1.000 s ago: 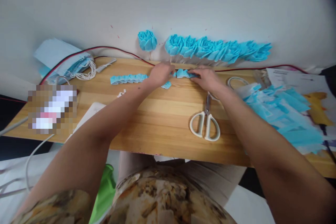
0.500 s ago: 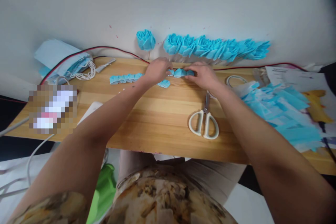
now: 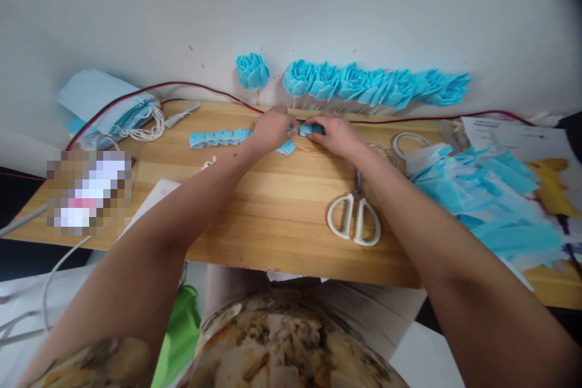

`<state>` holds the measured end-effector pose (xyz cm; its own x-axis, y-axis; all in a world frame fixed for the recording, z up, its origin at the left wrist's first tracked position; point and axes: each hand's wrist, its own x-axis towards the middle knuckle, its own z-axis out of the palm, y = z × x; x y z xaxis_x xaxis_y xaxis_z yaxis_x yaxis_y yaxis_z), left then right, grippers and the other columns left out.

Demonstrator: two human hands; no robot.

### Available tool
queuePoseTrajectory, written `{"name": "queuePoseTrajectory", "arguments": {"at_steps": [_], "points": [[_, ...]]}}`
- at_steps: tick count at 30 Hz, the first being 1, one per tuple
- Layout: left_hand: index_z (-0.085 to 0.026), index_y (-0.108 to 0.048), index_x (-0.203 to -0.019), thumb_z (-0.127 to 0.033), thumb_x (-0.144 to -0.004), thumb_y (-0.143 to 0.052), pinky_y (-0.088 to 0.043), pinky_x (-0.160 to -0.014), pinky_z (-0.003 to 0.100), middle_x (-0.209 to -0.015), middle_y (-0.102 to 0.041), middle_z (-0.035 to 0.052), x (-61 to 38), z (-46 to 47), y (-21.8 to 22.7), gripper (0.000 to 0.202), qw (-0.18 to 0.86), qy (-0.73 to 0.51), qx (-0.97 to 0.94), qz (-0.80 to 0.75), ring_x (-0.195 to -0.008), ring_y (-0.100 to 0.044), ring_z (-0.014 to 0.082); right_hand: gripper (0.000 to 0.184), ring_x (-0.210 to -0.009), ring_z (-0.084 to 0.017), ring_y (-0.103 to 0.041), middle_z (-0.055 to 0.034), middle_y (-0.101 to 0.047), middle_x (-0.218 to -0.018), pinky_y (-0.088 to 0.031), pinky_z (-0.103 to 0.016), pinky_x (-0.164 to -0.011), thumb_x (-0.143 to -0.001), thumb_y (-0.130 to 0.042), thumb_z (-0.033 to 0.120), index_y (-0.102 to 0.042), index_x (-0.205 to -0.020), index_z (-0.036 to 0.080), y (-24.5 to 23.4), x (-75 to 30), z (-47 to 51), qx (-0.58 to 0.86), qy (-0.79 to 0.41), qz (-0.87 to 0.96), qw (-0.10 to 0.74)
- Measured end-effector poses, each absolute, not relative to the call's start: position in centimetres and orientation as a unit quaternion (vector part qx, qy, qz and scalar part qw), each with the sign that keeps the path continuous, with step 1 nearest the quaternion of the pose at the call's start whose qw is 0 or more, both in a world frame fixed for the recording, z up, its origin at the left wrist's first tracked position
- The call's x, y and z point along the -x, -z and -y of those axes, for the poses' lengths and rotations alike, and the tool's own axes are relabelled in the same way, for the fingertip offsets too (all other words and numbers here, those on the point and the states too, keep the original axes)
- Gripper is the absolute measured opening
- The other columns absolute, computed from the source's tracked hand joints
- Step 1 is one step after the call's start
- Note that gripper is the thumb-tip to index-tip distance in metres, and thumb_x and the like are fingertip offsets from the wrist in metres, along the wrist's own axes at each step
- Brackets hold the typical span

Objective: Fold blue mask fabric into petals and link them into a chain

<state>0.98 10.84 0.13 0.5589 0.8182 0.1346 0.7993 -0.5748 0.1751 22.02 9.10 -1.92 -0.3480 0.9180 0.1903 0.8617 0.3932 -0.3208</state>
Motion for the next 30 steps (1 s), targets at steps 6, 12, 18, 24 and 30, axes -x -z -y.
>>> {"name": "queuePoseTrajectory", "arguments": {"at_steps": [6, 12, 18, 24, 30], "points": [[-0.014, -0.079, -0.118, -0.024, -0.094, -0.059, -0.05, -0.1, 0.043, -0.119, -0.073, 0.0187, -0.2, -11.4, 0.1, 0.033, 0.048, -0.106, -0.887, -0.446, -0.115, -0.065, 0.0332, 0.039, -0.128, -0.033, -0.066, -0.0116, -0.075, -0.135, -0.049, -0.052, -0.113, -0.091, -0.068, 0.029, -0.075, -0.129, 0.024, 2.0, -21.5, -9.3, 0.547, -0.095, 0.81, 0.186], [-0.013, -0.078, -0.121, -0.028, -0.098, -0.058, -0.048, -0.105, 0.045, -0.124, -0.074, 0.0179, 0.6, -11.7, -0.7, 0.035, 0.042, -0.117, -0.89, -0.439, -0.12, -0.064, 0.0346, 0.04, -0.129, -0.033, -0.066, -0.0147, -0.074, -0.135, -0.049, -0.049, -0.113, -0.099, -0.056, 0.033, -0.074, -0.133, 0.019, 0.6, -23.5, -8.4, 0.54, -0.087, 0.808, 0.221], [-0.013, -0.079, -0.115, -0.013, -0.093, -0.05, -0.05, -0.102, 0.047, -0.12, -0.075, 0.0175, 0.5, -10.4, -0.9, 0.037, 0.023, -0.158, -0.883, -0.442, -0.117, -0.066, 0.034, 0.037, -0.118, -0.034, -0.071, -0.0122, -0.079, -0.124, -0.054, -0.053, -0.105, -0.097, -0.055, 0.029, -0.077, -0.125, 0.022, -0.4, -25.7, -5.7, 0.536, -0.082, 0.801, 0.254], [-0.014, -0.078, -0.123, -0.015, -0.095, -0.052, -0.049, -0.106, 0.047, -0.123, -0.078, 0.0148, -2.1, -7.1, -1.4, 0.038, 0.056, -0.247, -0.883, -0.396, -0.12, -0.068, 0.0333, 0.031, -0.12, -0.03, -0.072, -0.0068, -0.079, -0.128, -0.055, -0.049, -0.105, -0.103, -0.056, 0.036, -0.077, -0.124, 0.029, -6.1, -28.2, 0.3, 0.553, -0.056, 0.77, 0.314], [-0.017, -0.08, -0.113, -0.019, -0.098, -0.057, -0.051, -0.1, 0.043, -0.115, -0.08, 0.0122, -5.4, -2.8, -3.0, 0.028, 0.106, -0.284, -0.9, -0.315, -0.113, -0.071, 0.0302, 0.023, -0.088, -0.02, -0.071, -0.0091, -0.083, -0.096, -0.051, -0.033, -0.081, -0.096, -0.066, 0.028, -0.083, -0.103, 0.015, -11.3, -33.8, 4.5, 0.7, 0.045, 0.637, 0.32]]}}
